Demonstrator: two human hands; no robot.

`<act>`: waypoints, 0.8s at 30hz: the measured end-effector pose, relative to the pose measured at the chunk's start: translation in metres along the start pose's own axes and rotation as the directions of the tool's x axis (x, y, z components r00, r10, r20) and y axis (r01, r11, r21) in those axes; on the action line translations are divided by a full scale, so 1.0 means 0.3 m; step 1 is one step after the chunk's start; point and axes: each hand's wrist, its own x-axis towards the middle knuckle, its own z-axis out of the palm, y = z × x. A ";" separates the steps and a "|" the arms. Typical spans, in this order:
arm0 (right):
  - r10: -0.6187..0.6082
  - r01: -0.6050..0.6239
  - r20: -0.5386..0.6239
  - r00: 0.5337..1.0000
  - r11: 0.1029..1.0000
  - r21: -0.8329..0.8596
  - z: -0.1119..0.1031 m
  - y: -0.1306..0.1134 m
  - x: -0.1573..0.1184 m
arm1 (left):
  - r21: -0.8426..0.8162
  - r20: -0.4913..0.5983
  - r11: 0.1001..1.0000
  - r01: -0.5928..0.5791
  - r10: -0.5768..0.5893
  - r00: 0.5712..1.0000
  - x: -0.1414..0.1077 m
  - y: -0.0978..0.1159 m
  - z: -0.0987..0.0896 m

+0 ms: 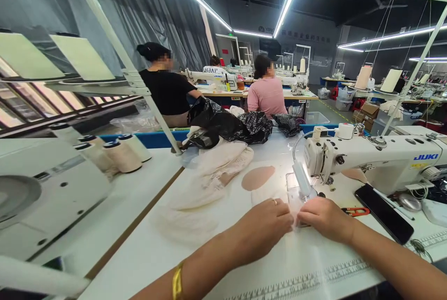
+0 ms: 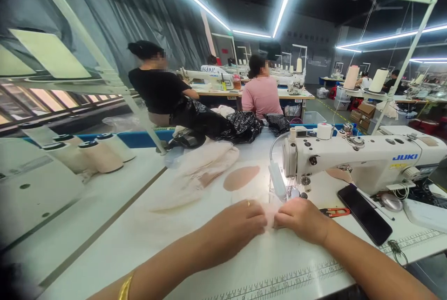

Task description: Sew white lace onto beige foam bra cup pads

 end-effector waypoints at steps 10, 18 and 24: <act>0.135 -0.132 -0.011 0.991 0.979 0.158 -0.050 0.002 -0.036 | 0.035 -0.331 0.999 -0.023 0.034 0.943 0.059 -0.070 0.230; 0.179 -0.176 0.002 0.984 0.965 0.196 -0.033 -0.002 -0.040 | 0.039 -0.342 0.999 0.017 -0.003 0.940 0.061 -0.046 0.207; 0.180 -0.176 0.000 0.984 0.960 0.219 -0.031 -0.002 -0.042 | 0.055 -0.325 0.996 0.074 -0.052 0.944 0.059 -0.045 0.232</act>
